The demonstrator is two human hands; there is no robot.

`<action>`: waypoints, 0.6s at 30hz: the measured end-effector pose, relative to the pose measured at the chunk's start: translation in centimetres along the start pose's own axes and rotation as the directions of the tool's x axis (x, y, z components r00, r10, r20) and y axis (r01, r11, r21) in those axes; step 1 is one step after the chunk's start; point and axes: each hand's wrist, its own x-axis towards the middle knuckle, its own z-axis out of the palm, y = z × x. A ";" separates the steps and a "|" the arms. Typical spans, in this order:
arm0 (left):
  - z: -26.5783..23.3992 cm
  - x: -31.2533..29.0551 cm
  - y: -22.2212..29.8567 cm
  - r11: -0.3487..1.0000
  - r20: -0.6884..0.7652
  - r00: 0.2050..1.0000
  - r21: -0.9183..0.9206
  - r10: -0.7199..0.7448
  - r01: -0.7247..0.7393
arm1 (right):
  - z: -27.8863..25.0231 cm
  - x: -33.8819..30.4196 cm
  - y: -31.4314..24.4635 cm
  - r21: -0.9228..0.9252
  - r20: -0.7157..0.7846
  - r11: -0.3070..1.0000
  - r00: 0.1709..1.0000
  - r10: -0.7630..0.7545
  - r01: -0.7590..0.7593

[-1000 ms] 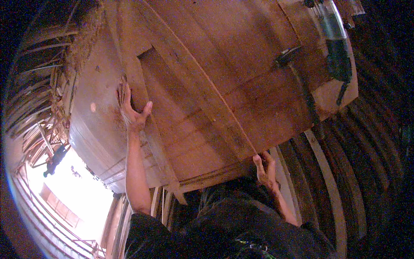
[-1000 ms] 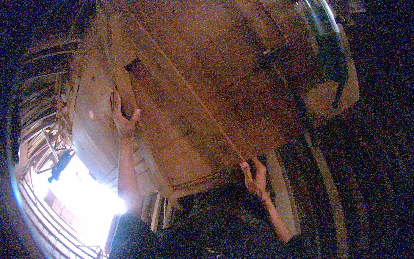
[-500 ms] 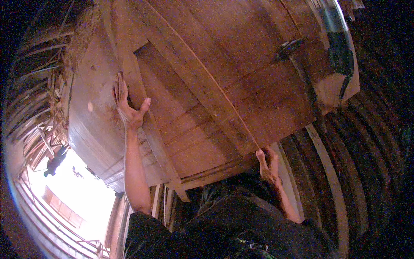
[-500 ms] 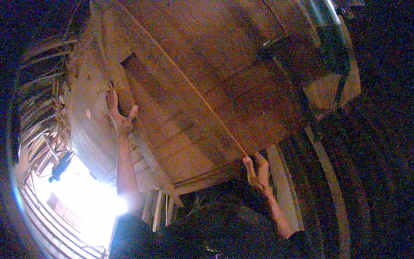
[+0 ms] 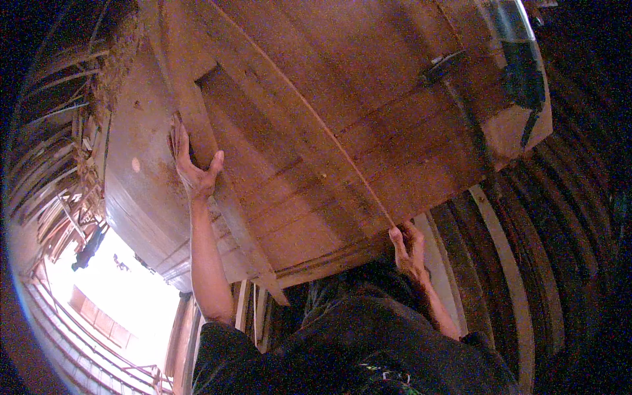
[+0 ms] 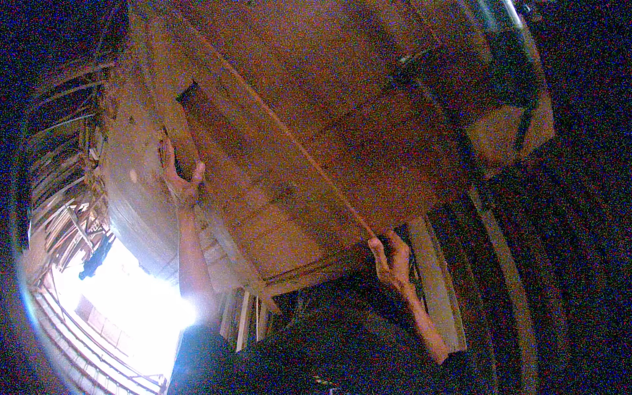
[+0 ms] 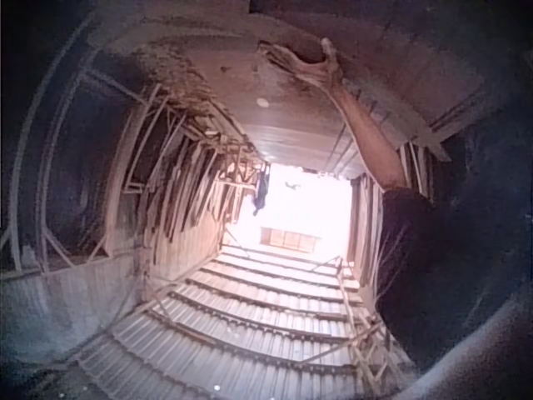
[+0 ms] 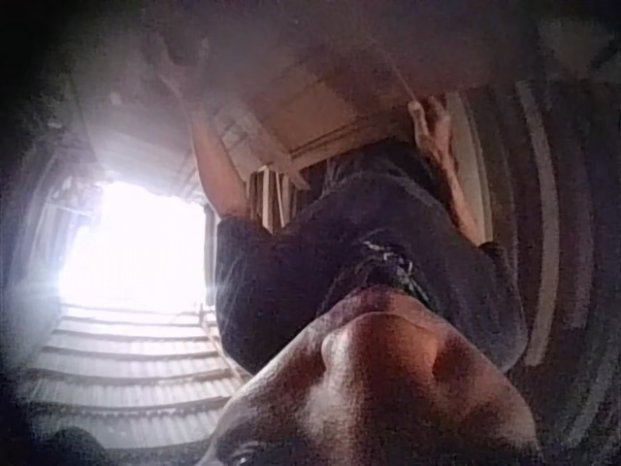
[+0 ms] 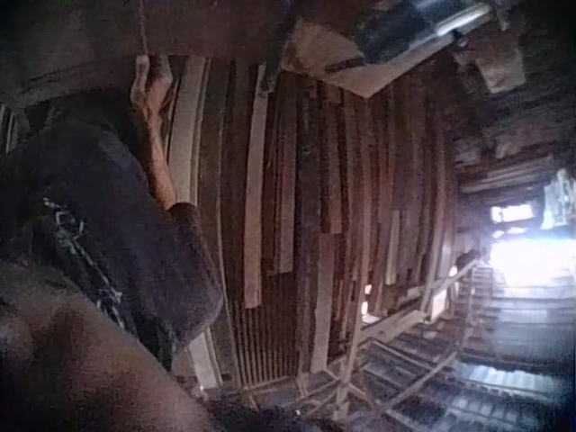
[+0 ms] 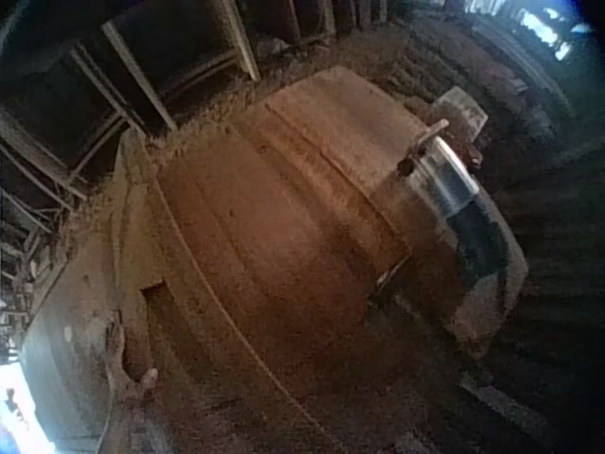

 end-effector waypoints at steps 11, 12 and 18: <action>0.2 1.0 1.5 1.000 0.008 1.000 0.002 0.020 -0.020 | -0.4 0.6 0.2 -0.010 -0.039 1.000 0.999 -0.023 0.022; 0.4 1.0 1.1 1.000 0.004 1.000 -0.004 0.031 -0.031 | -0.6 0.5 0.9 -0.053 -0.034 0.999 0.999 -0.014 0.012; 0.9 0.9 1.2 0.999 -0.012 0.999 -0.027 0.046 -0.046 | -0.9 0.7 -0.3 -0.025 -0.020 0.999 0.999 -0.047 0.046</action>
